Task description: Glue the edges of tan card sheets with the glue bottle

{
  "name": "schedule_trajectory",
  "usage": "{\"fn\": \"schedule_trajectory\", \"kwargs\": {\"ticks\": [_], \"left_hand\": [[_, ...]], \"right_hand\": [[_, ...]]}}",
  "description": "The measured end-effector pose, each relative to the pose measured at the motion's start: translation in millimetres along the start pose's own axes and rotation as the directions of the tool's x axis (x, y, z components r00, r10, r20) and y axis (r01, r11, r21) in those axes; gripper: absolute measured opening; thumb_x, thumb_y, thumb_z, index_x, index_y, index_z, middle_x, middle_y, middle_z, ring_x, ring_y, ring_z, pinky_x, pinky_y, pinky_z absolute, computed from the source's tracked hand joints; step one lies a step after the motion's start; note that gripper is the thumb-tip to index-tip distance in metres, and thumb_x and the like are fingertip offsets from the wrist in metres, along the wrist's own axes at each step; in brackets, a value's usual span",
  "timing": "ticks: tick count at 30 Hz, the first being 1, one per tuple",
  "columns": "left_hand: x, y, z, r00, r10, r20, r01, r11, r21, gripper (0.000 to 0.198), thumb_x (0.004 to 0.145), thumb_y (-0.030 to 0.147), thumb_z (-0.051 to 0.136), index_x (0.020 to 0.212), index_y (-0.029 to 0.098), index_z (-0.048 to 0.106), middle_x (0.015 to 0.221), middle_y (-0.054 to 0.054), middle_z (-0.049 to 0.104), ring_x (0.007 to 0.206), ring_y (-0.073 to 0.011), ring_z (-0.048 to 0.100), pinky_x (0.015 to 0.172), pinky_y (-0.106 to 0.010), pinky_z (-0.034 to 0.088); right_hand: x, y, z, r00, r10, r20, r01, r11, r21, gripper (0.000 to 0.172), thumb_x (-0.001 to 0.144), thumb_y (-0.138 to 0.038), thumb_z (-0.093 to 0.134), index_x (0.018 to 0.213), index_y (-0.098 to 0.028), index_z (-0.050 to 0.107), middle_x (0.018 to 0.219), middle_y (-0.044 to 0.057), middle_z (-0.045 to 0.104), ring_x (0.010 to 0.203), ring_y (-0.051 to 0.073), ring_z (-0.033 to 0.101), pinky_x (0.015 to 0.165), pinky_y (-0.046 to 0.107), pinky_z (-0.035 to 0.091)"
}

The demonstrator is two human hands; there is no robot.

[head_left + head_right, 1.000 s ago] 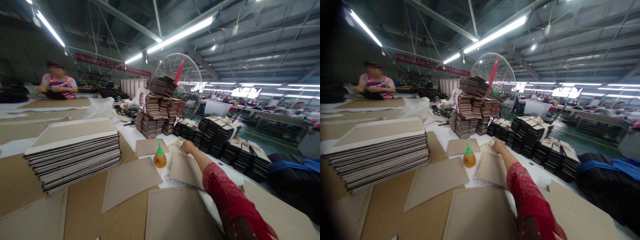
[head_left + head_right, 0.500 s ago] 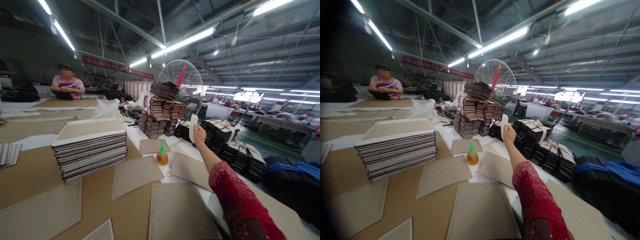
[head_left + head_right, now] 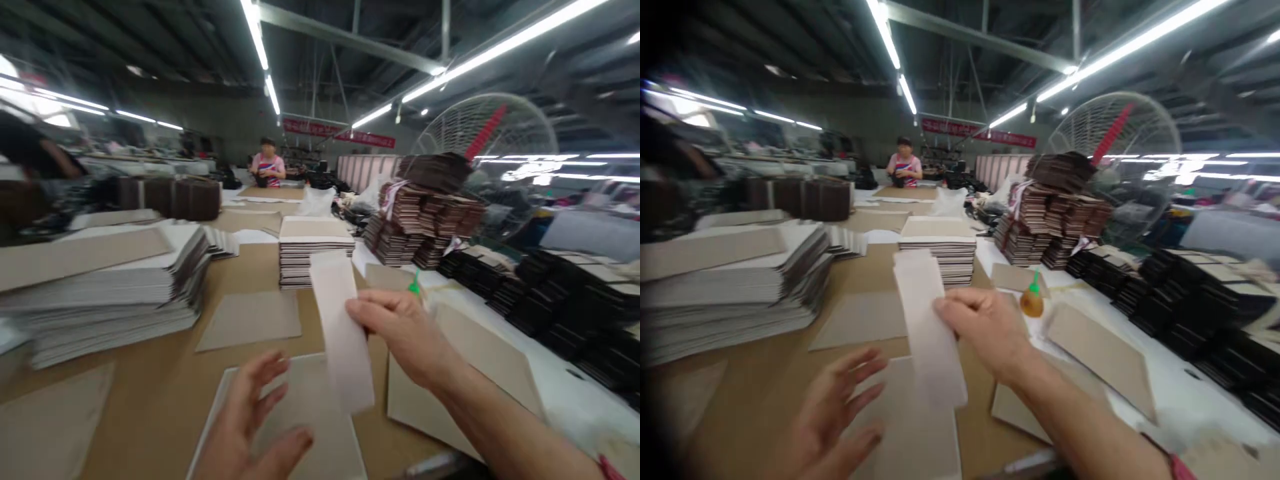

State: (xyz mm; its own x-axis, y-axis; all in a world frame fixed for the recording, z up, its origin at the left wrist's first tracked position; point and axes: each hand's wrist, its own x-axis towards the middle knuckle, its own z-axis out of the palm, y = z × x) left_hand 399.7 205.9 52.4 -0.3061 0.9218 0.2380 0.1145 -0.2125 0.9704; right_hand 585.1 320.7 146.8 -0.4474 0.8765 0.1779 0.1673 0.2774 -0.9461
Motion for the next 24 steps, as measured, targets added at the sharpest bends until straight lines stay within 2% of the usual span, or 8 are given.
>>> {"fn": "schedule_trajectory", "kwargs": {"ticks": [2, 4, 6, 9, 12, 16, 20, 24], "left_hand": [[5, 5, 1.3, 0.967, -0.188, 0.170, 0.237, 0.909, -0.344, 0.068, 0.062, 0.048, 0.082, 0.119, 0.022, 0.056, 0.104, -0.009, 0.067, 0.095, -0.0292, 0.062, 0.077, -0.037, 0.053], [4, 5, -1.2, 0.912, -0.303, 0.277, 0.399, 0.813, -0.424, 0.050, 0.065, 0.045, 0.082, 0.102, 0.017, 0.064, 0.083, -0.006, 0.068, 0.075, -0.0217, 0.063, 0.066, -0.030, 0.050], [-2, 0, -7.0, 0.882, -0.385, 0.271, 0.469, 0.767, -0.437, 0.035, 0.070, 0.044, 0.079, 0.084, 0.014, 0.067, 0.066, -0.003, 0.063, 0.061, -0.0157, 0.059, 0.061, -0.026, 0.047], [-15, -10, -17.8, 0.858, -0.468, 0.212, 0.506, 0.700, -0.504, 0.033, 0.073, 0.045, 0.077, 0.076, 0.015, 0.064, 0.055, 0.002, 0.057, 0.047, -0.0118, 0.052, 0.055, -0.027, 0.048], [-24, -19, -23.8, 0.826, -0.497, 0.266, 0.555, 0.634, -0.539, 0.035, 0.072, 0.047, 0.078, 0.078, 0.015, 0.064, 0.051, 0.003, 0.055, 0.041, -0.0108, 0.050, 0.047, -0.026, 0.048], [-31, -29, -22.9, 0.797, -0.492, 0.351, 0.604, 0.622, -0.498, 0.041, 0.072, 0.052, 0.078, 0.080, 0.014, 0.065, 0.050, 0.002, 0.057, 0.039, -0.0099, 0.051, 0.043, -0.023, 0.048], [-34, -30, -19.2, 0.785, -0.486, 0.385, 0.619, 0.603, -0.502, 0.042, 0.075, 0.053, 0.074, 0.086, 0.014, 0.066, 0.056, -0.002, 0.064, 0.044, -0.0131, 0.059, 0.044, -0.022, 0.047], [-33, -23, -15.0, 0.778, -0.513, 0.363, 0.624, 0.566, -0.538, 0.041, 0.077, 0.052, 0.073, 0.091, 0.014, 0.065, 0.065, -0.006, 0.069, 0.052, -0.0173, 0.064, 0.050, -0.027, 0.052]], "right_hand": [[-12, 6, 47, 0.978, 0.039, 0.205, -0.053, 0.997, 0.060, 0.031, 0.088, -0.038, 0.055, 0.068, -0.016, 0.065, 0.064, -0.002, 0.053, 0.059, 0.010, 0.047, 0.055, 0.021, 0.036], [-20, 15, 80, 0.958, 0.018, 0.285, -0.039, 0.997, 0.071, 0.033, 0.088, -0.037, 0.055, 0.062, -0.016, 0.061, 0.067, -0.001, 0.051, 0.059, 0.009, 0.049, 0.054, 0.021, 0.037], [-21, 24, 98, 0.934, 0.031, 0.355, -0.092, 0.983, 0.157, 0.039, 0.089, -0.042, 0.052, 0.060, -0.017, 0.056, 0.065, -0.002, 0.048, 0.050, 0.009, 0.050, 0.048, 0.021, 0.037], [-20, 30, 106, 0.897, 0.075, 0.435, -0.211, 0.939, 0.272, 0.040, 0.091, -0.050, 0.048, 0.067, -0.018, 0.054, 0.062, -0.003, 0.050, 0.051, 0.011, 0.053, 0.052, 0.023, 0.043], [-19, 32, 107, 0.888, 0.094, 0.450, -0.212, 0.952, 0.219, 0.032, 0.089, -0.045, 0.054, 0.075, -0.018, 0.061, 0.067, -0.002, 0.052, 0.064, 0.011, 0.055, 0.064, 0.023, 0.043], [-21, 38, 109, 0.859, 0.141, 0.493, -0.250, 0.954, 0.163, 0.031, 0.089, -0.043, 0.055, 0.073, -0.017, 0.061, 0.061, -0.003, 0.049, 0.057, 0.009, 0.047, 0.055, 0.021, 0.037], [-23, 43, 111, 0.885, 0.097, 0.456, -0.195, 0.966, 0.172, 0.041, 0.087, -0.044, 0.058, 0.057, -0.016, 0.054, 0.060, -0.003, 0.047, 0.055, 0.008, 0.049, 0.055, 0.021, 0.038], [-21, 46, 114, 0.877, 0.213, 0.431, -0.368, 0.874, 0.318, 0.039, 0.073, -0.048, 0.072, 0.061, -0.018, 0.049, 0.049, -0.007, 0.045, 0.033, 0.007, 0.042, 0.036, 0.020, 0.027]]}}
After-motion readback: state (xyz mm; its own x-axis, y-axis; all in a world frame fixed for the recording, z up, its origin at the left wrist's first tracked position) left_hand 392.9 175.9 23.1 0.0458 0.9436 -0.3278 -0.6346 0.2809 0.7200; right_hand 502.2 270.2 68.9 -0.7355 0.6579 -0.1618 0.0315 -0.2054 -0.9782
